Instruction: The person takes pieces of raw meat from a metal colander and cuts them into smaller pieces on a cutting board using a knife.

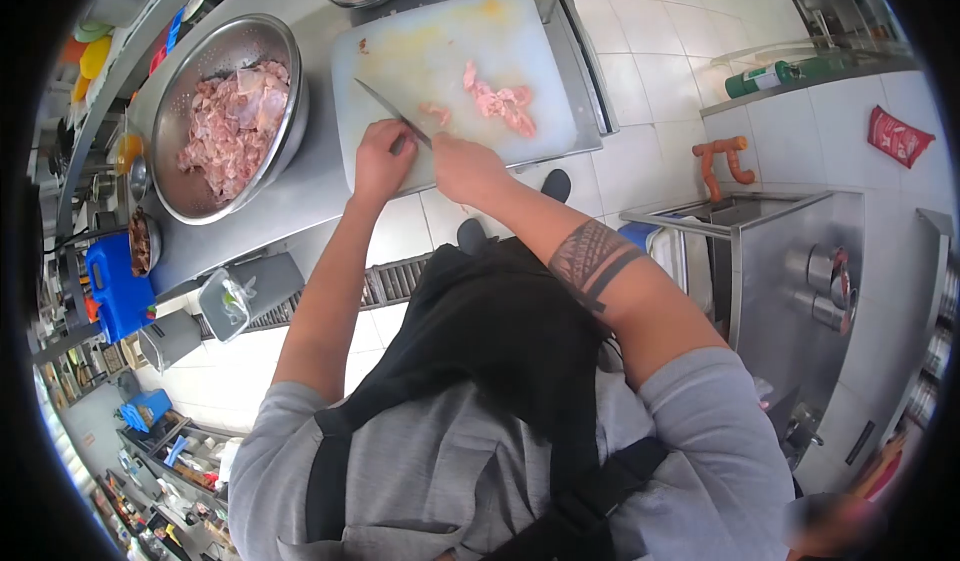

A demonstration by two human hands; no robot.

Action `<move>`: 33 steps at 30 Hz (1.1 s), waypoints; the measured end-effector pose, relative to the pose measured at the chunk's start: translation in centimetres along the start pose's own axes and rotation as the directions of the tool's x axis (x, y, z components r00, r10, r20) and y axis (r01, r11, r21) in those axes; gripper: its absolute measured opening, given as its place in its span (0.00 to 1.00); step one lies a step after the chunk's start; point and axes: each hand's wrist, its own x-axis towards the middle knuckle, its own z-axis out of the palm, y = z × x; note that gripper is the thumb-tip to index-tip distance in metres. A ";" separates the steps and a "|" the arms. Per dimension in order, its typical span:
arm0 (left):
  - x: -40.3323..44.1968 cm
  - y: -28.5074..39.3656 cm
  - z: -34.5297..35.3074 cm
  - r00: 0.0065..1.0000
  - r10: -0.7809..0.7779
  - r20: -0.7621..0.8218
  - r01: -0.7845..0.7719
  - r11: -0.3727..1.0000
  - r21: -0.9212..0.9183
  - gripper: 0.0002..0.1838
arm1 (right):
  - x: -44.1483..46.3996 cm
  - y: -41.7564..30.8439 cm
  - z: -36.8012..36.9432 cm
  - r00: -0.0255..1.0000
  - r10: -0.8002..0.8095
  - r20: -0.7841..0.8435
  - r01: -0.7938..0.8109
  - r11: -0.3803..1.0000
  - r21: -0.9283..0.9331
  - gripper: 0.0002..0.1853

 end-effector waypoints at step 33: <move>4.5 4.6 4.9 0.945 0.045 0.324 0.025 0.978 -0.208 0.47 | -10.8 9.1 -4.5 0.826 0.555 0.100 -0.477 0.593 0.649 0.10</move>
